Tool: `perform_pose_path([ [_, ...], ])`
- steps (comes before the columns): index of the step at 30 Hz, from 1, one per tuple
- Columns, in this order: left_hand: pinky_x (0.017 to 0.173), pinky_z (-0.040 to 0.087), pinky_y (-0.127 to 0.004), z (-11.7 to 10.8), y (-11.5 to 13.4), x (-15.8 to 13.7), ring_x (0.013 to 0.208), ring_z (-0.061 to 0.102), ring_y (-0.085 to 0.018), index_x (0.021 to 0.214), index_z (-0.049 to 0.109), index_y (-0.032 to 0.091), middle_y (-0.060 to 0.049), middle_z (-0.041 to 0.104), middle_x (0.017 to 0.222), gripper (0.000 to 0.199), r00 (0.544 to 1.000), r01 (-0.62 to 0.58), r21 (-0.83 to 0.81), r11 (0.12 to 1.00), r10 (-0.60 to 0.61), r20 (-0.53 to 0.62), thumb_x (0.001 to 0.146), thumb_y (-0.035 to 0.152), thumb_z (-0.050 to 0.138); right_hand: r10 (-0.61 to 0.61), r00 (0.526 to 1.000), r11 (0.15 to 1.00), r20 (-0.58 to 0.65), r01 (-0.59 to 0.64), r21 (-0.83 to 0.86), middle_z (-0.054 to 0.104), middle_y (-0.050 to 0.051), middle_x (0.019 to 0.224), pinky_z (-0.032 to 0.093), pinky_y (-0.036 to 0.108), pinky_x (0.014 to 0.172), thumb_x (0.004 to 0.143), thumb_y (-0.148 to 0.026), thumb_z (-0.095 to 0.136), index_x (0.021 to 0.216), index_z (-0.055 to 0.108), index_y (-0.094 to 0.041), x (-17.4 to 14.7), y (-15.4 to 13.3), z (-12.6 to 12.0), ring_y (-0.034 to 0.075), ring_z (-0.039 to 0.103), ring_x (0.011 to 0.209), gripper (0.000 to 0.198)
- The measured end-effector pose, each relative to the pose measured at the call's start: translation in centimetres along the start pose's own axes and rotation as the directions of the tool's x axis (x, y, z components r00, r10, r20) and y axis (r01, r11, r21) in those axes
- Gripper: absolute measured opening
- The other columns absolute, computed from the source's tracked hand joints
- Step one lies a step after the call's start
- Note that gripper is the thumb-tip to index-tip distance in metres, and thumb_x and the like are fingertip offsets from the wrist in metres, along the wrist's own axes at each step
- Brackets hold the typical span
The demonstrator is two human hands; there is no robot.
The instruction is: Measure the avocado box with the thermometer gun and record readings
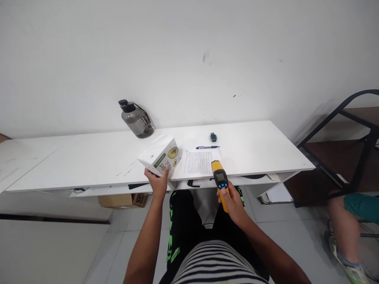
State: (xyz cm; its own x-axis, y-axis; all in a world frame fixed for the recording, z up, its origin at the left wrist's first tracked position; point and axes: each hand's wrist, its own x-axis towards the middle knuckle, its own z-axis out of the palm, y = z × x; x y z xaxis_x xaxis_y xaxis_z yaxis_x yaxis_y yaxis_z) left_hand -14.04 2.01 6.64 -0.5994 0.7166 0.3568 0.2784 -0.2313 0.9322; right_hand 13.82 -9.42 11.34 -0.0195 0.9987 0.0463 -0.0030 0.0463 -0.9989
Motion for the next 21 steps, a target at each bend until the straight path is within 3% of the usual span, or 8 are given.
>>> perform_pose_path([
  [21,0.099,0.044,-0.039,-0.06,-0.34,0.07,0.113,0.054,-0.022,0.127,0.030,0.017,-0.015,0.047,0.126,0.082,1.000,-0.016,-0.008,1.000,0.017,0.011,0.063,0.036,0.078,0.010,1.000,0.999,0.014,-0.009,-0.032,0.054,0.000,0.076,0.044,0.026,0.057,0.089,-0.052,0.044,0.093,0.050,-0.020,0.15,0.26,0.39,0.012,0.051,0.059,0.032],
])
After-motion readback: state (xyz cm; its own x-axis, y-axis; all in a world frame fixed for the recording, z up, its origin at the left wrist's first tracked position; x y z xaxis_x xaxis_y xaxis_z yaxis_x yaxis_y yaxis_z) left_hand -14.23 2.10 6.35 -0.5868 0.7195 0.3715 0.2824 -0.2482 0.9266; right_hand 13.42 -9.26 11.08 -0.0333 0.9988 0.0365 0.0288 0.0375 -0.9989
